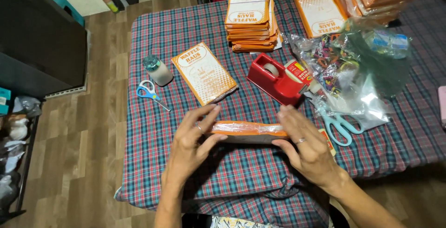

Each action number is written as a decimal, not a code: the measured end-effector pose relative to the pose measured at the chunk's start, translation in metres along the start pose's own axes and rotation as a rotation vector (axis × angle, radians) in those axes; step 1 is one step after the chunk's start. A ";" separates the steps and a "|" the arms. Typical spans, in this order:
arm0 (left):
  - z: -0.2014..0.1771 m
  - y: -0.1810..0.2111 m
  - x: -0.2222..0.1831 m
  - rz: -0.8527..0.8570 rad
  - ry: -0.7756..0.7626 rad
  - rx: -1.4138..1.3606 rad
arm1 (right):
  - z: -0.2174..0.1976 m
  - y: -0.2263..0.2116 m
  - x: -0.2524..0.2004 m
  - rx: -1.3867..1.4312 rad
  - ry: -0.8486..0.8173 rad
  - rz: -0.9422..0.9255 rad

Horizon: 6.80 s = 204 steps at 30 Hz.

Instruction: The person is packaging small items into plastic bags, assembling cardboard boxes, and labeling or documenting the process.

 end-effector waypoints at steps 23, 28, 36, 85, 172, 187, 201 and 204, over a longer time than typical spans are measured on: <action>0.013 0.029 0.007 0.238 0.127 -0.056 | 0.010 0.172 0.055 0.083 -0.438 0.925; 0.011 0.031 0.007 0.260 0.129 -0.062 | 0.020 0.176 0.057 0.224 -0.565 1.034; 0.015 0.027 0.004 0.215 0.121 -0.076 | 0.000 0.164 0.051 0.537 -0.470 1.208; 0.025 -0.028 0.005 -0.119 0.104 -0.404 | 0.065 -0.061 0.102 -0.629 -0.923 -0.571; 0.055 -0.196 -0.011 -0.767 0.307 -0.157 | 0.260 0.161 0.145 0.198 -0.504 0.975; 0.033 -0.097 -0.052 -0.704 0.131 0.217 | 0.090 0.039 0.074 0.386 -0.756 0.598; 0.172 0.066 0.140 0.208 -0.126 -0.147 | -0.107 0.274 -0.052 -0.321 -0.083 0.832; 0.240 0.071 0.144 0.232 -0.459 0.056 | -0.143 0.269 -0.061 -0.379 0.192 0.652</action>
Point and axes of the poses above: each hand's wrist, its own x-axis towards the middle knuckle, its own z-axis out of the palm, y = z × x, the point moved 8 cm from there along x, towards the middle knuckle, and after that the axes turned 6 degrees about z, right-handed, at the moved point
